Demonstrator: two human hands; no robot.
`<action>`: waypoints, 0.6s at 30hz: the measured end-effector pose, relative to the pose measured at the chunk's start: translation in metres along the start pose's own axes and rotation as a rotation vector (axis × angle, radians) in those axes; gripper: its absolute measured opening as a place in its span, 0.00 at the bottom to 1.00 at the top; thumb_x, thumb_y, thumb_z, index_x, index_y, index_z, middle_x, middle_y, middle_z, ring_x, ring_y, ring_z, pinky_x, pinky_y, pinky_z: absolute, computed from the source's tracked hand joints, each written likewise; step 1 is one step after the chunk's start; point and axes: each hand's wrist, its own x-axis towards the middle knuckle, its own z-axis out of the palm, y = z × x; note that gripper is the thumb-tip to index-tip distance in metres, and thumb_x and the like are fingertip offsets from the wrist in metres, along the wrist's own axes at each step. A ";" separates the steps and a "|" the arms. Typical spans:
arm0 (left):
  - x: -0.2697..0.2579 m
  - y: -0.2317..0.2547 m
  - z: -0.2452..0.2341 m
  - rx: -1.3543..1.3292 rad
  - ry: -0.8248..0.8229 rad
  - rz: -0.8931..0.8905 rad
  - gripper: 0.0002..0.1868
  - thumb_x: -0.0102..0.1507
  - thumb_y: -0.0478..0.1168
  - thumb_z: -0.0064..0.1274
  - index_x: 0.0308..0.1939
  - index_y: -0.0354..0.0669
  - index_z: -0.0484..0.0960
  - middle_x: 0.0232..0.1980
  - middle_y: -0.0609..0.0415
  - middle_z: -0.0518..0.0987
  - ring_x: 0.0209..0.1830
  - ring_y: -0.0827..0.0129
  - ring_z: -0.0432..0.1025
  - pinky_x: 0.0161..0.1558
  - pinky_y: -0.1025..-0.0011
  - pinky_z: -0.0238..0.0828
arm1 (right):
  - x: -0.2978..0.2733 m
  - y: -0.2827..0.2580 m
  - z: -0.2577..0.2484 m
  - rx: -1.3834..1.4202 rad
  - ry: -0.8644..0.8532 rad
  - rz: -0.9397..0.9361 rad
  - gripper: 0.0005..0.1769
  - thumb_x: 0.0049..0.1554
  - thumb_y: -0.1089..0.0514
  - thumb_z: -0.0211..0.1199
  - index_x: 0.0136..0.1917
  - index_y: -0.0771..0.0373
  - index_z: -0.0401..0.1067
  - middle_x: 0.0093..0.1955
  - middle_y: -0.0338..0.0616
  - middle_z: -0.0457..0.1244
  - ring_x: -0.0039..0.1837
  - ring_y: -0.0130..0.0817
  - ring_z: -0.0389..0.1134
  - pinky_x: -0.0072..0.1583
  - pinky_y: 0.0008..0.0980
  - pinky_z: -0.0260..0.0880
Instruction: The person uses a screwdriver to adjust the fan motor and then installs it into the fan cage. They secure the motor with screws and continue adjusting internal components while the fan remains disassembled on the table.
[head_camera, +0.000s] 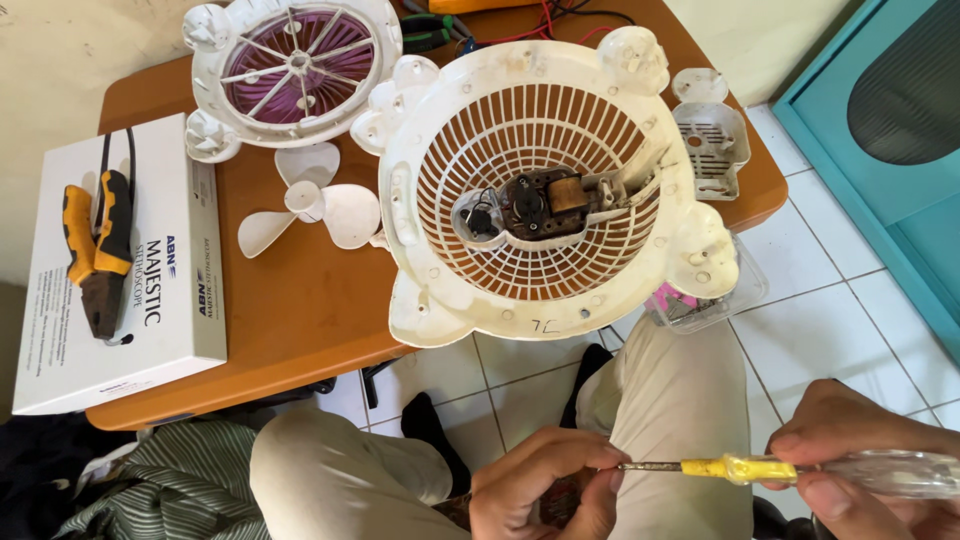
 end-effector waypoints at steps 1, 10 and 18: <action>0.001 0.003 0.000 0.062 0.018 0.054 0.08 0.56 0.25 0.66 0.38 0.34 0.88 0.37 0.47 0.87 0.28 0.80 0.78 0.27 0.83 0.70 | 0.001 0.001 -0.001 -0.004 -0.009 0.002 0.14 0.56 0.68 0.61 0.56 0.69 0.78 0.40 0.50 0.68 0.42 0.34 0.63 0.44 0.34 0.71; 0.004 0.007 -0.009 0.010 0.003 0.071 0.09 0.57 0.23 0.65 0.39 0.34 0.88 0.39 0.48 0.87 0.30 0.80 0.78 0.29 0.83 0.69 | 0.009 0.003 0.003 0.220 -0.075 0.099 0.13 0.57 0.71 0.61 0.56 0.73 0.78 0.42 0.57 0.70 0.46 0.42 0.69 0.49 0.42 0.82; 0.020 0.037 -0.022 0.166 -0.041 0.170 0.17 0.53 0.27 0.65 0.45 0.34 0.85 0.46 0.44 0.84 0.42 0.66 0.79 0.40 0.70 0.76 | -0.020 0.043 -0.026 -0.041 -0.053 0.224 0.13 0.56 0.73 0.65 0.56 0.75 0.73 0.44 0.62 0.70 0.45 0.43 0.75 0.47 0.42 0.79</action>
